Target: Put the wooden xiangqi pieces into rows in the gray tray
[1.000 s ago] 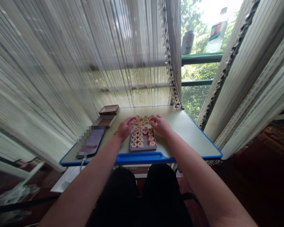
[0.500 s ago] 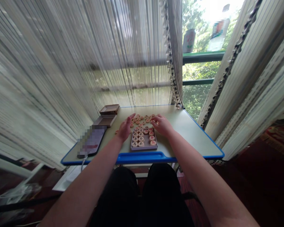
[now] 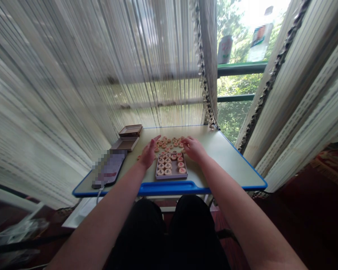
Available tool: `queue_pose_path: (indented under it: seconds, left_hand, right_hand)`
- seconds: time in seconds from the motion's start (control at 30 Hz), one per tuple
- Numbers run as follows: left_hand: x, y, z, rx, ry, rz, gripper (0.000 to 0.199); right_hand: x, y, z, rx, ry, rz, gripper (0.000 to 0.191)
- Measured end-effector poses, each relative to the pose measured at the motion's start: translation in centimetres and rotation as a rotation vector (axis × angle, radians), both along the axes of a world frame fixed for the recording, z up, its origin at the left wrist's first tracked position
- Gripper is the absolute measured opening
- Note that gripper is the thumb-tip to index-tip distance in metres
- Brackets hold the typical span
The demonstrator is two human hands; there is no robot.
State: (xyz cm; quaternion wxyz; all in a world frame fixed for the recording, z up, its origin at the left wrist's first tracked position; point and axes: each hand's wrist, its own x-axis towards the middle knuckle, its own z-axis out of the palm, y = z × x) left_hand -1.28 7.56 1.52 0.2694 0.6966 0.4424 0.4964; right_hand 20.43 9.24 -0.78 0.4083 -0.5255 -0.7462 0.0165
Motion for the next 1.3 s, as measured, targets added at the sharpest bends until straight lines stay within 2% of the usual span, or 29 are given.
queue_pose_path:
  seconds: [0.1,0.33,0.6,0.7,0.83,0.9,0.93,1.0,1.1,1.2,1.3]
  left_hand:
    - [-0.1,0.4,-0.3,0.055,0.012,-0.047,0.066]
    - [-0.5,0.8,-0.6,0.092,-0.047,-0.029,0.066]
    - [-0.8,2.5,-0.6,0.070,-0.406,0.136,0.071]
    - [-1.0,2.6,-0.5,0.073,-0.474,0.185,0.070]
    - [-1.2,2.3,0.5,0.043,-0.502,0.276,0.070]
    - [-1.4,2.3,1.7,-0.002,-0.552,0.293,0.069]
    - [-1.5,2.4,2.5,-0.015,-0.566,0.256,0.069]
    - [-2.0,2.8,4.0,0.059,-0.512,0.198,0.064]
    - [-3.0,3.6,5.2,0.092,-0.305,0.330,0.052]
    - [-3.9,3.9,4.8,0.035,0.049,0.454,0.034]
    - [-4.2,3.7,3.4,0.035,0.338,0.458,0.020]
  right_hand:
    - [0.0,-0.1,0.0,-0.006,-0.002,-0.004,0.024]
    - [0.0,-0.4,0.3,-0.029,-0.002,-0.016,0.025]
    - [-0.2,-0.5,0.3,-0.043,0.010,0.005,0.024]
    - [-0.7,-0.6,0.4,-0.067,0.048,0.028,0.024]
    - [-1.8,-0.1,1.4,-0.119,-0.015,0.111,0.022]
    - [-2.3,0.5,2.4,-0.155,-0.105,0.171,0.021]
    - [-2.7,0.9,3.0,-0.171,-0.139,0.197,0.022]
    - [-3.5,1.7,4.2,-0.193,-0.170,0.233,0.022]
    - [-5.3,2.9,5.9,-0.228,-0.183,0.296,0.023]
    - [-7.3,3.8,6.9,-0.290,-0.270,0.420,0.024]
    - [-8.6,4.8,7.0,-0.355,-0.460,0.437,0.024]
